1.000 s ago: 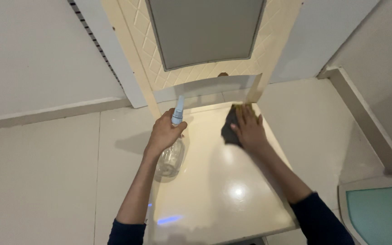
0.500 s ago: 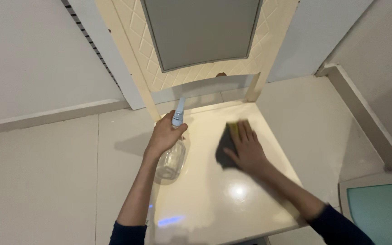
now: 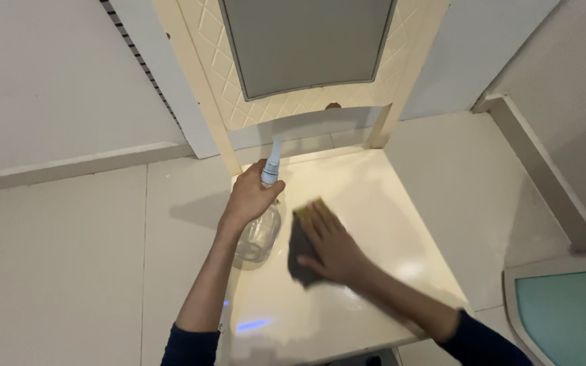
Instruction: The person sprays a cleaning solution onto a cream-colored chair and wipes the backrest and seat with a cloth. The person repeatedly sprays and wipes different areas of the chair throughout the clip.
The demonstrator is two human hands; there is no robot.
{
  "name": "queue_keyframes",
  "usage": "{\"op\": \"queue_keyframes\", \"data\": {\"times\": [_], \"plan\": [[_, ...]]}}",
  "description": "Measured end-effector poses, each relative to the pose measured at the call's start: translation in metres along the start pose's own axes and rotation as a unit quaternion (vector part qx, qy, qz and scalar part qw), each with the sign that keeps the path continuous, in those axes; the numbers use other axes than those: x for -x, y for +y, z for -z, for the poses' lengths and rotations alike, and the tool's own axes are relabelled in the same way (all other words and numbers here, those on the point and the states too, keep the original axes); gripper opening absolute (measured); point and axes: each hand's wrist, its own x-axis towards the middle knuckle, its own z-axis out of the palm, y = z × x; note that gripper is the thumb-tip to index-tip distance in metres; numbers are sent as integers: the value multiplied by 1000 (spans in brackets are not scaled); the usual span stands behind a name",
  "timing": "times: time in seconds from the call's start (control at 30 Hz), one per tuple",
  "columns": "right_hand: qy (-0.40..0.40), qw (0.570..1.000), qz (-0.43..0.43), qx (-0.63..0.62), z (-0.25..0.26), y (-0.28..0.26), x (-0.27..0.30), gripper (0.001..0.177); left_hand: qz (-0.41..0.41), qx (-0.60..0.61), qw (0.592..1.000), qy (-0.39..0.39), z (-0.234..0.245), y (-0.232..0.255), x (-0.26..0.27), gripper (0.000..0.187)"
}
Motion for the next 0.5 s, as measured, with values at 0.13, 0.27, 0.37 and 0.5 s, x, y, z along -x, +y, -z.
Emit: {"op": "queue_keyframes", "data": {"times": [0.13, 0.27, 0.37, 0.5], "plan": [[-39, 997, -47, -37, 26, -4, 50, 92, -5, -8, 1000, -15, 2, 1, -2, 66], [-33, 988, -147, 43, 25, 59, 44, 94, -11, -25, 999, -34, 1, 5, 7, 64], [-27, 976, -181, 119, 13, 111, 13, 91, -12, -9, 998, -57, -1, 5, 17, 60], [20, 976, -167, 137, -11, 134, -47, 91, -132, 18, 991, -26, -2, -1, 32, 57]]}}
